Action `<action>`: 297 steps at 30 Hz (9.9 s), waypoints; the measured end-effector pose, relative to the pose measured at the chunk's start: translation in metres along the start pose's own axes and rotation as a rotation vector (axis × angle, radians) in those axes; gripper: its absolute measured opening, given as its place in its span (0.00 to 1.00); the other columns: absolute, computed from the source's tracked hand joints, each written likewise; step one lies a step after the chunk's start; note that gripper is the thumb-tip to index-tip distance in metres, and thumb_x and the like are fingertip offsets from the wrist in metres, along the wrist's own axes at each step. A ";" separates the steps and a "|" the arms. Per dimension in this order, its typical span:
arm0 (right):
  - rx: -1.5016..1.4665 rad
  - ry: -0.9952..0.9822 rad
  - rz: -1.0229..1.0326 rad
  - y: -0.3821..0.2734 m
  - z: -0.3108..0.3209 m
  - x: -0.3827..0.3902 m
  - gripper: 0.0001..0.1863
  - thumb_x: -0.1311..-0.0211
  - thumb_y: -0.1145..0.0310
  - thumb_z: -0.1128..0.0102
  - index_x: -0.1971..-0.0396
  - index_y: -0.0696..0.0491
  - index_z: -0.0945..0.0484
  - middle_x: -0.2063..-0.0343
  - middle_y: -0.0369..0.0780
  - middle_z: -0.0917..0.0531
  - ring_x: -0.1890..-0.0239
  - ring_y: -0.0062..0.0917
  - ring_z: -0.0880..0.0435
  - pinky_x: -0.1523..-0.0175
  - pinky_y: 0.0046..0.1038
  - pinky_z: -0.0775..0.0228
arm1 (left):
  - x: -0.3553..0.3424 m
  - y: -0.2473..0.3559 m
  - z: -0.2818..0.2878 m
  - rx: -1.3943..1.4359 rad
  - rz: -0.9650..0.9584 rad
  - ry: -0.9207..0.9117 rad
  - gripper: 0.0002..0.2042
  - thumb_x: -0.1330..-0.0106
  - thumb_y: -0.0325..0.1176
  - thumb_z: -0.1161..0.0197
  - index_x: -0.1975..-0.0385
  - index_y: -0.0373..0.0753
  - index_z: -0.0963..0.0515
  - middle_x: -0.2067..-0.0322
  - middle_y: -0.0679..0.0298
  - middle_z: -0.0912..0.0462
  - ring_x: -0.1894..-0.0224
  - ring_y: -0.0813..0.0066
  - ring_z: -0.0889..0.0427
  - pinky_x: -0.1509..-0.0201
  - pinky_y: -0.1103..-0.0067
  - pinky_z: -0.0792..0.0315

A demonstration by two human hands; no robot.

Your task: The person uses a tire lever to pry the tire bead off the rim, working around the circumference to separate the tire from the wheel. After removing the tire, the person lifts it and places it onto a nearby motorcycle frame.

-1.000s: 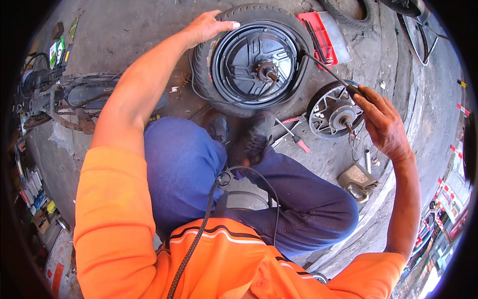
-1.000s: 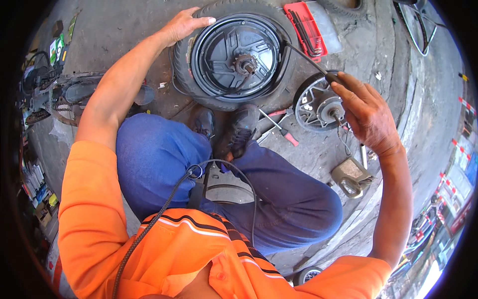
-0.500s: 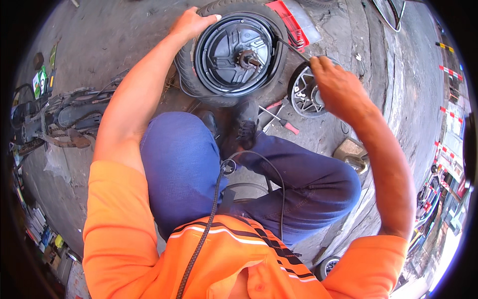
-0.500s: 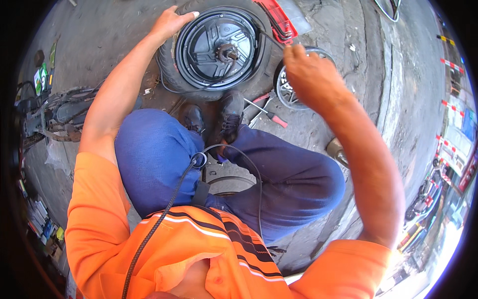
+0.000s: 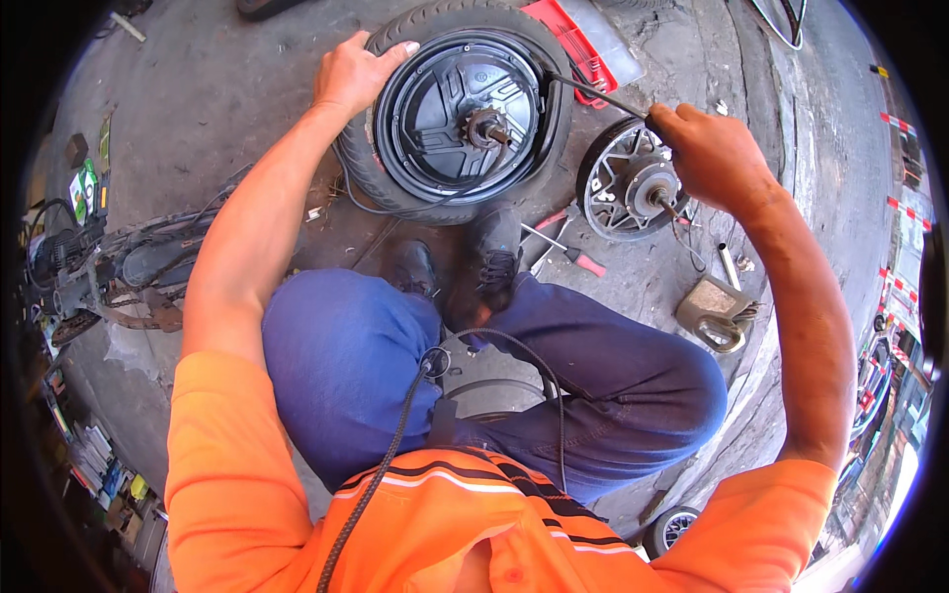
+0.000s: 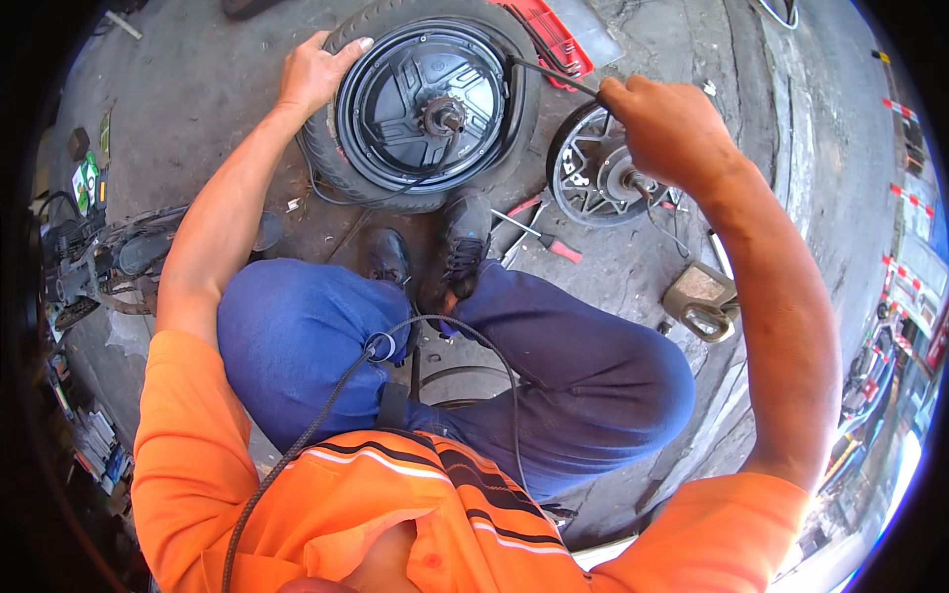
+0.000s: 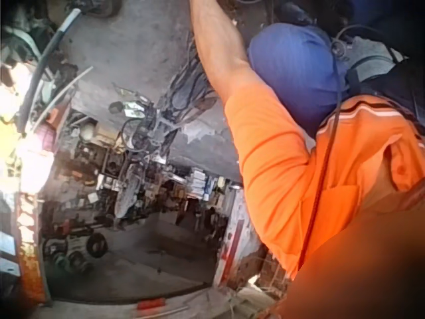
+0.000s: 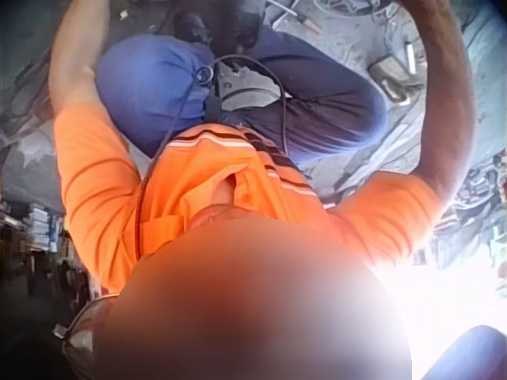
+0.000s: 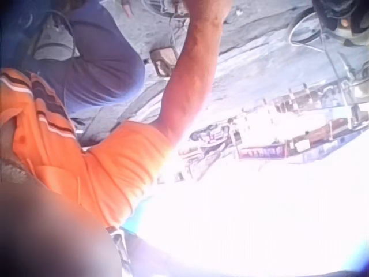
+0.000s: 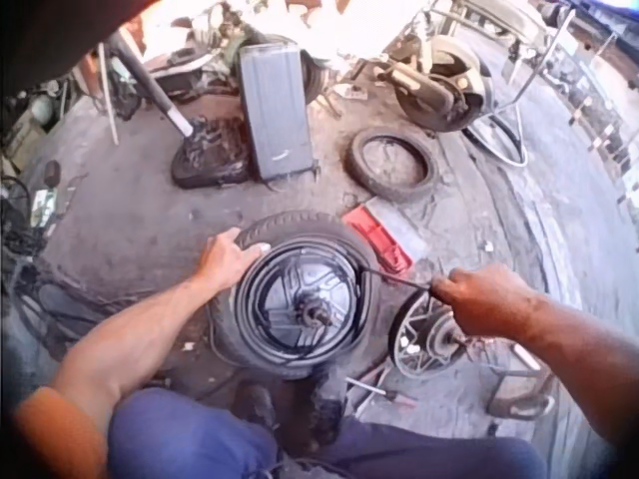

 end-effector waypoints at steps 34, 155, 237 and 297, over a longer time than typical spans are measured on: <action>-0.121 -0.065 -0.300 0.040 -0.073 0.040 0.06 0.30 0.65 0.45 0.61 0.48 0.30 0.77 0.44 0.15 0.73 0.44 0.14 0.71 0.46 0.26 | -0.069 0.012 -0.011 0.098 -0.249 -0.168 0.25 0.38 0.52 0.29 0.59 0.31 0.16 0.63 0.48 0.12 0.59 0.59 0.12 0.52 0.67 0.21; -0.428 0.275 -0.458 -0.054 -0.249 0.096 0.21 0.43 0.54 0.28 0.71 0.48 0.33 0.79 0.40 0.18 0.80 0.41 0.16 0.77 0.41 0.25 | -0.032 0.091 -0.012 -0.428 -0.479 0.148 0.32 0.46 0.67 0.32 0.69 0.37 0.19 0.65 0.46 0.15 0.60 0.44 0.15 0.55 0.56 0.23; -0.209 0.510 -0.020 -0.136 -0.138 -0.095 0.47 0.49 0.61 0.32 0.28 0.56 0.41 0.35 0.44 0.31 0.31 0.40 0.34 0.29 0.52 0.45 | 0.065 0.010 0.028 -0.429 -0.700 -0.108 0.21 0.41 0.53 0.28 0.57 0.46 0.21 0.70 0.65 0.16 0.66 0.56 0.15 0.66 0.65 0.22; -0.640 -0.787 -0.528 -0.167 -0.318 0.024 0.20 0.35 0.62 0.47 0.48 0.51 0.16 0.46 0.50 0.16 0.42 0.43 0.17 0.38 0.39 0.25 | 0.062 0.045 0.023 -0.606 -0.586 -0.437 0.15 0.44 0.32 0.28 0.62 0.41 0.27 0.75 0.59 0.18 0.65 0.50 0.16 0.63 0.58 0.25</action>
Point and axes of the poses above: each hand's wrist, its own x-axis away from the middle knuckle, its own z-axis out of the back of the hand, y = z × x, the point moved 6 cm from there along -x, towards the middle knuckle
